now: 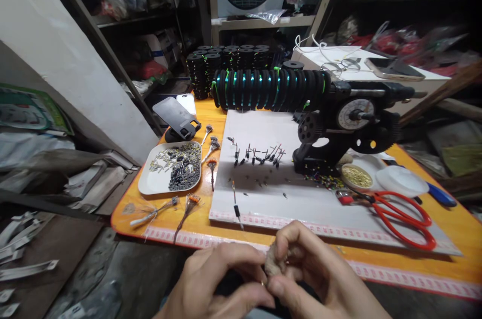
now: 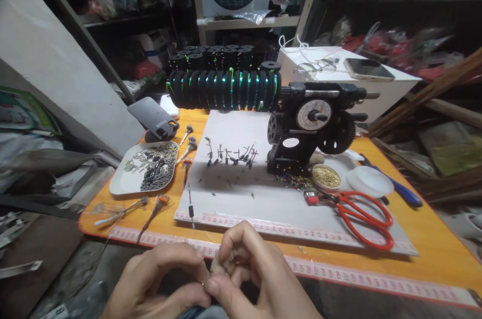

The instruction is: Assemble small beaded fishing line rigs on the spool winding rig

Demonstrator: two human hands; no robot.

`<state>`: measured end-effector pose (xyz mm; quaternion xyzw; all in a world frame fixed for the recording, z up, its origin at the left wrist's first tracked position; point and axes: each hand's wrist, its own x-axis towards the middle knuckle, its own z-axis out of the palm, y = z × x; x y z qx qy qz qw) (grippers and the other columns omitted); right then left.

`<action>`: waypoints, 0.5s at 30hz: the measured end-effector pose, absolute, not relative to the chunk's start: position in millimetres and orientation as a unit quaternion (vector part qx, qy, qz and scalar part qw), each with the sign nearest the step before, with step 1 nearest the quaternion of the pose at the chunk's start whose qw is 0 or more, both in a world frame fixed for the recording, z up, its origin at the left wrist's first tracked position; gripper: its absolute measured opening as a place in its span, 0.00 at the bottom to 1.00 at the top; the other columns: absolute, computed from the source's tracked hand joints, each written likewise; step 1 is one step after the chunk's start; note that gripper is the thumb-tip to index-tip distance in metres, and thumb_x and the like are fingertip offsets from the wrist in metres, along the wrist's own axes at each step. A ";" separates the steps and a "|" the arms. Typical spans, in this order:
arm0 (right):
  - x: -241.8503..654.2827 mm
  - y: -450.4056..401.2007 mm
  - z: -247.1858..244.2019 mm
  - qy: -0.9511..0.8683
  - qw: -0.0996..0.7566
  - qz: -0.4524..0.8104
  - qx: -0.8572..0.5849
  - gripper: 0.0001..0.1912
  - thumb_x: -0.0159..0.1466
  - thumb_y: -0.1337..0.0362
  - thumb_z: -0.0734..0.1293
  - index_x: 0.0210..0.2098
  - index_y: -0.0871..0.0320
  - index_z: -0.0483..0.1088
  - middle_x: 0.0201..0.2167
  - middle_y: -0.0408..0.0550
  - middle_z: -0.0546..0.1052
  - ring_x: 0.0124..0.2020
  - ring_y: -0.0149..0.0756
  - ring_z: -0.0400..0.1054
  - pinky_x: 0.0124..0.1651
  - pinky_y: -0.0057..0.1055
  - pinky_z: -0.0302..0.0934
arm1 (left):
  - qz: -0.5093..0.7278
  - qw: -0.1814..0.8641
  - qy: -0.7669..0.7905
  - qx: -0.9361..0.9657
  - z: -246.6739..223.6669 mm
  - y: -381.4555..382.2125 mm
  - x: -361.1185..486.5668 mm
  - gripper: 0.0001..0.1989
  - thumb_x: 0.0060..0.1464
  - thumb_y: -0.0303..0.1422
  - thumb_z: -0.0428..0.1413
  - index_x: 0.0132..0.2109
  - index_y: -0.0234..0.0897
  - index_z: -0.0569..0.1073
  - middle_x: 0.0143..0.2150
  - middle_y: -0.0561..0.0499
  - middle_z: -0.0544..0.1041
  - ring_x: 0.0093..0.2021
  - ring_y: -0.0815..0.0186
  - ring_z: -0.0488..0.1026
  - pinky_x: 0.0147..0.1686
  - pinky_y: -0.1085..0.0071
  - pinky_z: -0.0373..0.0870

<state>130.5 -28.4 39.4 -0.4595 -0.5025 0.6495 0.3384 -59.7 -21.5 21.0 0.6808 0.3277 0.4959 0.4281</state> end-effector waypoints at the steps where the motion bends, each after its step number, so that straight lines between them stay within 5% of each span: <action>1: 130.5 -26.4 40.8 -0.510 0.333 0.645 -0.462 0.17 0.65 0.49 0.69 0.35 0.54 0.65 0.30 0.39 0.67 0.28 0.27 0.62 0.31 0.25 0.58 | 0.465 0.394 0.306 0.731 24.5 -17.5 -61.7 0.21 0.52 0.19 0.66 0.50 0.43 0.76 0.33 0.52 0.85 0.30 0.68 0.81 0.36 0.79 0.74; 5: 130.9 -16.9 44.3 -0.520 0.318 0.647 -0.458 0.17 0.64 0.50 0.70 0.32 0.54 0.62 0.26 0.37 0.67 0.26 0.27 0.59 0.28 0.24 0.55 | 0.401 0.281 0.225 0.842 31.5 -2.1 -62.1 0.18 0.64 0.24 0.54 0.58 0.40 0.73 0.29 0.49 0.83 0.26 0.65 0.76 0.31 0.73 0.70; 9: 130.8 -14.1 41.3 -0.543 0.359 0.618 -0.441 0.10 0.70 0.54 0.64 0.37 0.53 0.63 0.29 0.39 0.68 0.27 0.28 0.64 0.28 0.23 0.61 | 0.435 0.280 0.188 0.835 26.5 8.0 -56.0 0.23 0.64 0.22 0.52 0.63 0.42 0.67 0.31 0.50 0.82 0.26 0.65 0.73 0.32 0.71 0.69; 12: 130.9 -17.9 34.9 -0.640 0.396 0.466 -0.465 0.02 0.70 0.66 0.61 0.41 0.52 0.64 0.34 0.41 0.72 0.32 0.30 0.70 0.35 0.26 0.69 | 0.502 0.292 0.214 0.785 15.4 8.9 -53.3 0.25 0.60 0.17 0.53 0.61 0.42 0.68 0.32 0.52 0.79 0.28 0.67 0.73 0.34 0.73 0.71; 15: 131.9 -22.2 27.4 -0.724 0.410 0.298 -0.468 0.13 0.66 0.75 0.63 0.44 0.51 0.64 0.34 0.40 0.75 0.31 0.29 0.73 0.36 0.23 0.71 | 0.546 0.279 0.286 0.736 0.9 5.4 -51.9 0.25 0.59 0.17 0.55 0.58 0.45 0.70 0.37 0.50 0.78 0.35 0.65 0.75 0.36 0.73 0.74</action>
